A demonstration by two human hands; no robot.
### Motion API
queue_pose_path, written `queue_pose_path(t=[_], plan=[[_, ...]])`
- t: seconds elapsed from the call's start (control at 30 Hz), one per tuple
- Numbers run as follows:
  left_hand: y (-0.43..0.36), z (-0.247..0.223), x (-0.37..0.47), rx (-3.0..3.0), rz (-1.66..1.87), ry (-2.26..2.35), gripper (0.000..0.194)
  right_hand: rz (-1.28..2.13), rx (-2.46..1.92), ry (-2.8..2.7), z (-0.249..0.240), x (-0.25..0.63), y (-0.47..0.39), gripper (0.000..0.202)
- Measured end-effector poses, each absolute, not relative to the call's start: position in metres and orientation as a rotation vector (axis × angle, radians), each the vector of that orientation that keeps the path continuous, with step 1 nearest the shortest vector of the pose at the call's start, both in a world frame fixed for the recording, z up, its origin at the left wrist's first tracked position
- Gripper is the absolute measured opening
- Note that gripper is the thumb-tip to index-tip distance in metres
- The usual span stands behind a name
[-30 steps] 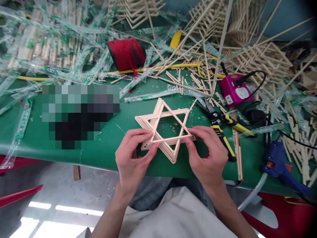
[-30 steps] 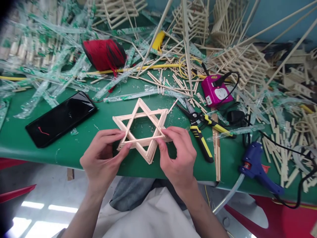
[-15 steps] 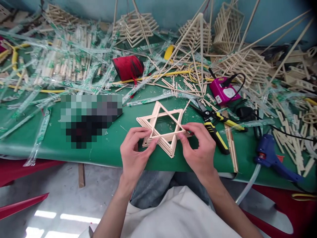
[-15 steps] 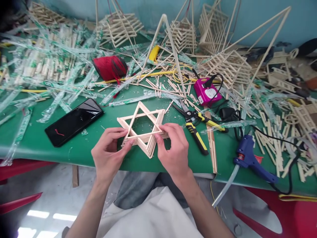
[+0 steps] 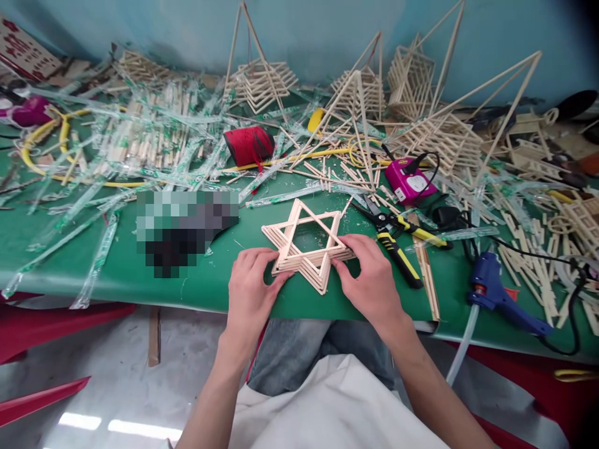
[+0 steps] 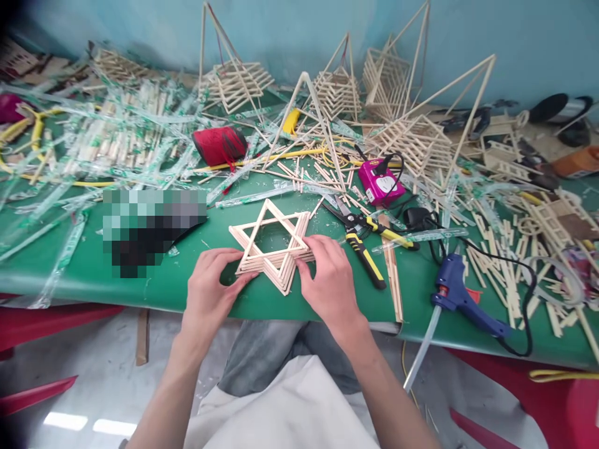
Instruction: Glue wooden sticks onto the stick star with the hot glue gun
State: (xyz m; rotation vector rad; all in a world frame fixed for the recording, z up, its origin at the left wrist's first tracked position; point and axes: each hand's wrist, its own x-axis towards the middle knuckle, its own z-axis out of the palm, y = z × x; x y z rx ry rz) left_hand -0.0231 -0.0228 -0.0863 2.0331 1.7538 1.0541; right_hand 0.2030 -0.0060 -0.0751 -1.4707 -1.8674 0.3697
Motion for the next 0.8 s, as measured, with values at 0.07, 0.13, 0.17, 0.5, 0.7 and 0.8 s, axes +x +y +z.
queue_pose_path(t=[0.07, 0.13, 0.17, 0.5, 0.7, 0.8], plan=[[-0.024, -0.091, -0.022, 2.007, 1.096, 1.753, 0.021, 0.35, -1.476, -1.89, -0.077, 0.203, -0.005, 0.026], [-0.024, -0.093, -0.021, 1.948, 1.149, 1.752, 0.019, 0.334, -1.456, -1.885, -0.078, 0.203, -0.004, 0.023], [-0.024, -0.094, -0.02, 1.925, 1.178, 1.748, 0.018, 0.327, -1.44, -1.881, -0.078, 0.203, -0.004, 0.022], [-0.023, -0.087, -0.009, 1.838, 1.522, 1.679, 0.014, 0.272, -1.208, -1.697, -0.067, 0.198, -0.01, 0.025], [-0.02, -0.081, -0.006, 1.833, 1.667, 1.547, 0.025, 0.372, -1.145, -1.532, -0.066, 0.202, -0.012, 0.026], [-0.02, -0.076, -0.004, 1.803, 1.7, 1.494, 0.029, 0.454, -1.145, -1.462, -0.069, 0.204, -0.013, 0.026]])
